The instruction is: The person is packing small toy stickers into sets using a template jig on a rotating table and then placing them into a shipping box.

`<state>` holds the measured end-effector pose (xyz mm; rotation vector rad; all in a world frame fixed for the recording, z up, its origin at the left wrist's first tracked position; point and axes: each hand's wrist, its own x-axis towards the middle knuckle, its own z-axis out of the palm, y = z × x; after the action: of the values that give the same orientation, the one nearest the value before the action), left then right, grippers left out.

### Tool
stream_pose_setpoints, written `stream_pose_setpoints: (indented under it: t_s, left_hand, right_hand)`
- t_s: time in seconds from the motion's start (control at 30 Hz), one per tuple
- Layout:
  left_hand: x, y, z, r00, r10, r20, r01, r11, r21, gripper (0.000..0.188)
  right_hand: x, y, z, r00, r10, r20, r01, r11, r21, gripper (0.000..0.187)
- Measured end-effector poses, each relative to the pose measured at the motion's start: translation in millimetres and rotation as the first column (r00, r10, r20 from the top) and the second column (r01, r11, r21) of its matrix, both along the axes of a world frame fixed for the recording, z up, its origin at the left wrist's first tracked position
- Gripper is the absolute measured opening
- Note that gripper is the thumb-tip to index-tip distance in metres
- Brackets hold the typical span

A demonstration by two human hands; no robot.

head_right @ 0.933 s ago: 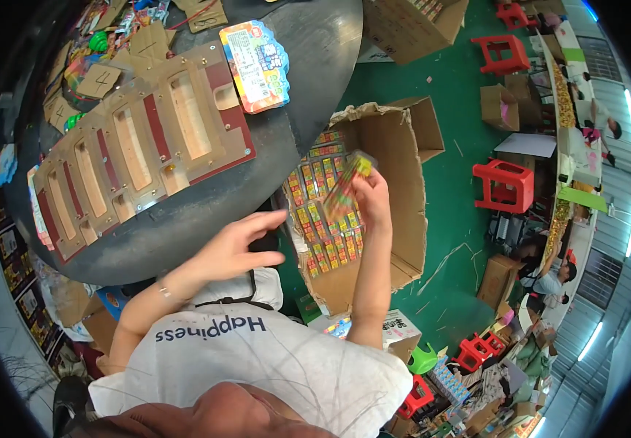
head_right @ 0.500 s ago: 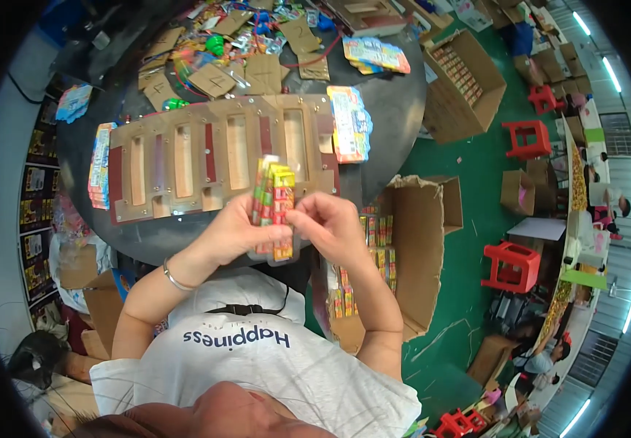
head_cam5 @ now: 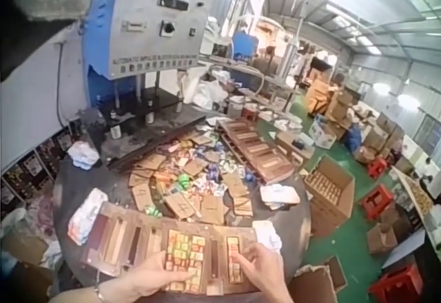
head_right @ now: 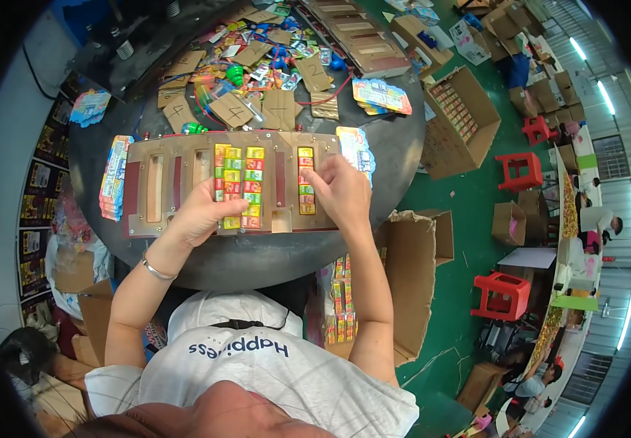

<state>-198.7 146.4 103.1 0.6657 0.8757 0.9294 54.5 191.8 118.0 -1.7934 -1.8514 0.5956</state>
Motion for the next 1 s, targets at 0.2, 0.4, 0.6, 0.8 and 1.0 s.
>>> stream_pose_setpoints:
  t_s: [0.2, 0.4, 0.6, 0.8, 1.0]
  left_hand:
    - [-8.4, -1.1, 5.5, 0.999, 0.01, 0.05, -0.008, 0.999, -0.041, 0.034]
    - [-73.7, -4.9, -0.4, 0.992, 0.087, 0.089, -0.073, 0.987, -0.143, 0.032]
    - [-70.3, -17.3, -1.4, 0.972, 0.151, -0.179, -0.151, 0.988, 0.017, 0.034]
    - [-79.8, -16.5, -5.0, 0.982, 0.061, -0.177, -0.053, 0.998, 0.045, 0.018]
    - [-122.5, -4.5, -0.6, 0.276, 0.373, -0.886, 0.038, 0.917, 0.397, 0.042]
  right_hand:
    - [-40.3, -2.8, -13.0, 0.699, 0.04, -0.714, -0.366, 0.878, -0.309, 0.021]
    - [-59.4, 16.2, -12.1, 0.953, 0.189, -0.235, -0.261, 0.907, -0.33, 0.019]
    - [-80.4, -2.7, -5.4, 0.963, 0.263, -0.062, -0.269, 0.956, -0.115, 0.024]
    - [-117.6, -6.9, -8.6, 0.71, 0.062, -0.701, -0.433, 0.824, -0.366, 0.018]
    - [-137.8, 11.7, -12.5, 0.908, 0.314, -0.276, -0.384, 0.887, -0.255, 0.021]
